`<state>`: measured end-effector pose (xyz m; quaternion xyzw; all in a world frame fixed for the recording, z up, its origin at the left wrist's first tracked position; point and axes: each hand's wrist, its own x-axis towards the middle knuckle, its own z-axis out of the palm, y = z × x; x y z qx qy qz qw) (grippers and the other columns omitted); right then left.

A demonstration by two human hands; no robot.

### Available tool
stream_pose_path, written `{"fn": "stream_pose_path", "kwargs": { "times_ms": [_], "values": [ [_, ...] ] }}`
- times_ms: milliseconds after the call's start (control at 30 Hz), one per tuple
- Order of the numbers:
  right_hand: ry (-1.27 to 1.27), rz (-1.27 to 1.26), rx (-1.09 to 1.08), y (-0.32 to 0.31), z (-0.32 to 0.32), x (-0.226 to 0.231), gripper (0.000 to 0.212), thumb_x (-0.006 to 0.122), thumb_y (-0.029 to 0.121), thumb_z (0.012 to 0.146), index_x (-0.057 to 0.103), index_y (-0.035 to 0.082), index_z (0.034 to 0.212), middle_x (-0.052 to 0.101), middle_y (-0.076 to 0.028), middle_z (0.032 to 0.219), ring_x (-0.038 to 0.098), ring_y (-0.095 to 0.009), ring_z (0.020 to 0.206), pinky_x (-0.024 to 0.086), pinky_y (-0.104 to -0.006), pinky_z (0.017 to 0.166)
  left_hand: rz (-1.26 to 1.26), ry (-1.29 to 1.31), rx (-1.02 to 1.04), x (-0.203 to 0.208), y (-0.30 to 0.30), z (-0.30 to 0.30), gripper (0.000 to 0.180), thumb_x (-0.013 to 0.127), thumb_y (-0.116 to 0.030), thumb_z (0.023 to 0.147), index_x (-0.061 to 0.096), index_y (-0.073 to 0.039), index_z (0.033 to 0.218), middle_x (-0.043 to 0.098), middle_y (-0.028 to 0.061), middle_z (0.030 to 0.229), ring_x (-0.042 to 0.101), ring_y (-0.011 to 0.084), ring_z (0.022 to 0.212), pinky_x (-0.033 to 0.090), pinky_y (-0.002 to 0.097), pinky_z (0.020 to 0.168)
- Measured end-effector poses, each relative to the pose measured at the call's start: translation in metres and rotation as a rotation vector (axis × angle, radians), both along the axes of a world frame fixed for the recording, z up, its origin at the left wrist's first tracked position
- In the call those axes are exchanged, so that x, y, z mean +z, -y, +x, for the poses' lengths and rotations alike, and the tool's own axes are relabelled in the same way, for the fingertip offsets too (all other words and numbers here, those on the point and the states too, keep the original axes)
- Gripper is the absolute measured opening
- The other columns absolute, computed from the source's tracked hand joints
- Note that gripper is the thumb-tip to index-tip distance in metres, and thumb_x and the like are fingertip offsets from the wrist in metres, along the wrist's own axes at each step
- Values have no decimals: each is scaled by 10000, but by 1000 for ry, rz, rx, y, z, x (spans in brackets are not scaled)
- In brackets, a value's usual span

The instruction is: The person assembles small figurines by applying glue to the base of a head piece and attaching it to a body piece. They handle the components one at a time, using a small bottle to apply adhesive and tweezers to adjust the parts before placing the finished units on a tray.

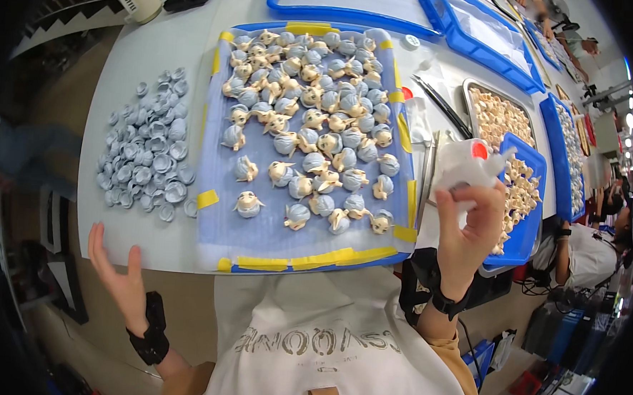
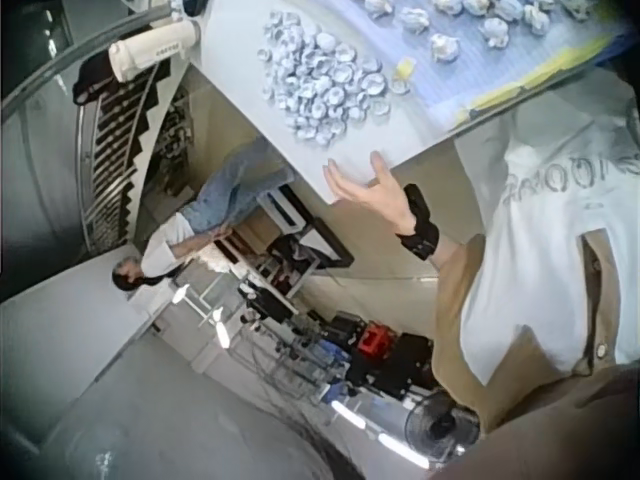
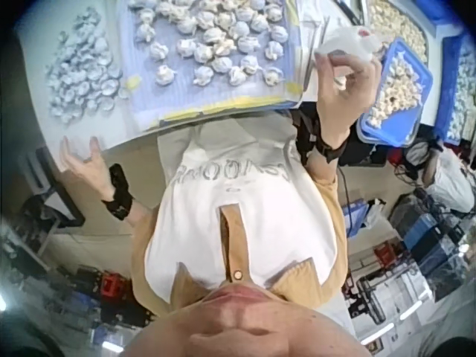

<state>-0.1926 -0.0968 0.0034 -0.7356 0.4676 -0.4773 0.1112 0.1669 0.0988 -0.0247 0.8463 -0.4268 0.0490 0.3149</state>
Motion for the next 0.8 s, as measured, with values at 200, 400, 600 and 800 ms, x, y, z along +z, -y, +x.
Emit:
{"fn": "stream_pose_path", "kwargs": {
  "times_ms": [200,400,600,800],
  "values": [
    [30,47,49,-32,-46,16,312,563,-94,689,540,31,974,529,-118,928,518,-179,746,418,-245,648,203,0,-204,-12,24,11,609,545,-109,797,291,-68,1348,195,158,1423,185,305,1311,174,391,1041],
    [-30,309,-144,-39,-90,33,485,587,-14,709,493,15,1185,585,-105,892,546,-126,752,440,-246,678,114,68,-202,-18,36,5,485,485,-92,843,347,-34,1305,287,152,1380,271,290,1274,195,370,1036],
    [-206,301,-117,-19,-101,36,328,626,29,685,564,6,1007,618,-114,841,618,-178,754,472,-264,667,54,-43,-186,-17,25,24,444,470,-91,869,352,-10,1289,357,111,1336,324,229,1242,209,352,1035],
    [-261,331,-52,-7,-103,41,289,624,43,679,584,7,962,630,-130,849,632,-214,755,481,-281,662,76,-54,-91,-22,19,41,469,464,-156,893,316,-43,1323,329,102,1362,280,230,1272,187,374,1038]
  ]
}}
